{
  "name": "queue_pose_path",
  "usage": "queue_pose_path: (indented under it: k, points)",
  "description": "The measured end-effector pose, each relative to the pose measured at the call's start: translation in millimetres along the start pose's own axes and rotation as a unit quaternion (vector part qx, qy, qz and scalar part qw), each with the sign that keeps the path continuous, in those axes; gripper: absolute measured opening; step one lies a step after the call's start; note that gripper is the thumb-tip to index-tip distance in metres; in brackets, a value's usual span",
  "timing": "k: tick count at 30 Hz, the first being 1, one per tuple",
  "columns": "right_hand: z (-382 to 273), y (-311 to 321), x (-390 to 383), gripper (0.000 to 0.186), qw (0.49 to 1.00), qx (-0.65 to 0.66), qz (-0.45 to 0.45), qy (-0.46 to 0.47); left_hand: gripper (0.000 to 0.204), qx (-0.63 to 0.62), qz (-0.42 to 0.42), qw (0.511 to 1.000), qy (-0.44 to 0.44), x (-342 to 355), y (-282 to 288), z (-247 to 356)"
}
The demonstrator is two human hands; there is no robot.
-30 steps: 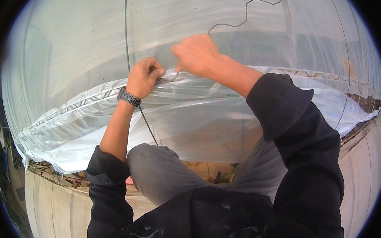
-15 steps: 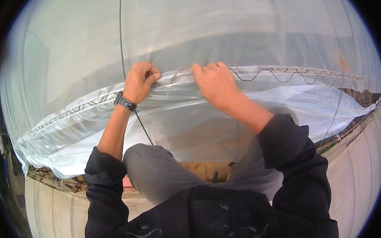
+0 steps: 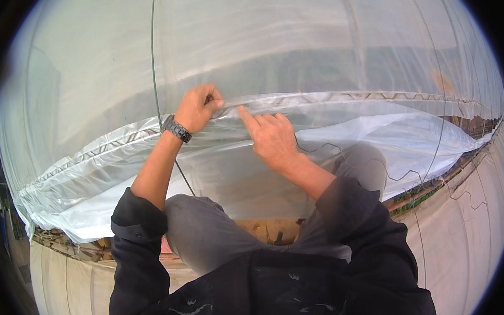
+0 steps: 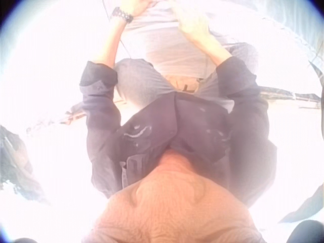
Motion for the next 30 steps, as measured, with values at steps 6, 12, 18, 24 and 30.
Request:
queue_pose_path:
  k: [6,12,18,24,30]
  points:
    - [-0.9,-0.3,4.6,0.057,0.999,0.047,-0.009,0.001,0.01,0.015,0.025,0.999,-0.029,-0.1,-2.7,-0.8]
    - [32.8,22.3,33.0,0.031,0.986,0.081,-0.14,-0.047,0.011,0.012,0.023,0.998,-0.053,-2.3,-5.1,-3.1]
    - [44.4,34.0,71.4,0.032,0.968,0.019,-0.251,-0.02,0.018,0.046,0.01,0.997,-0.069,-1.2,-4.9,6.0]
    - [54.2,46.2,100.8,0.043,0.912,-0.029,-0.406,-0.056,0.025,0.121,0.05,0.988,-0.078,4.7,-14.4,21.1]
    - [84.6,60.5,93.5,0.04,0.895,0.13,-0.426,-0.023,0.028,0.088,0.052,0.991,-0.086,5.9,-16.0,16.3]
Point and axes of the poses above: each hand's wrist, its own x-axis towards the middle knuckle, its own y-axis out of the back of the hand, z = x × y, the point moved 3 cm from there along x, towards the middle knuckle, and after that the axes turned 12 degrees about -z, right-handed, at the moved point
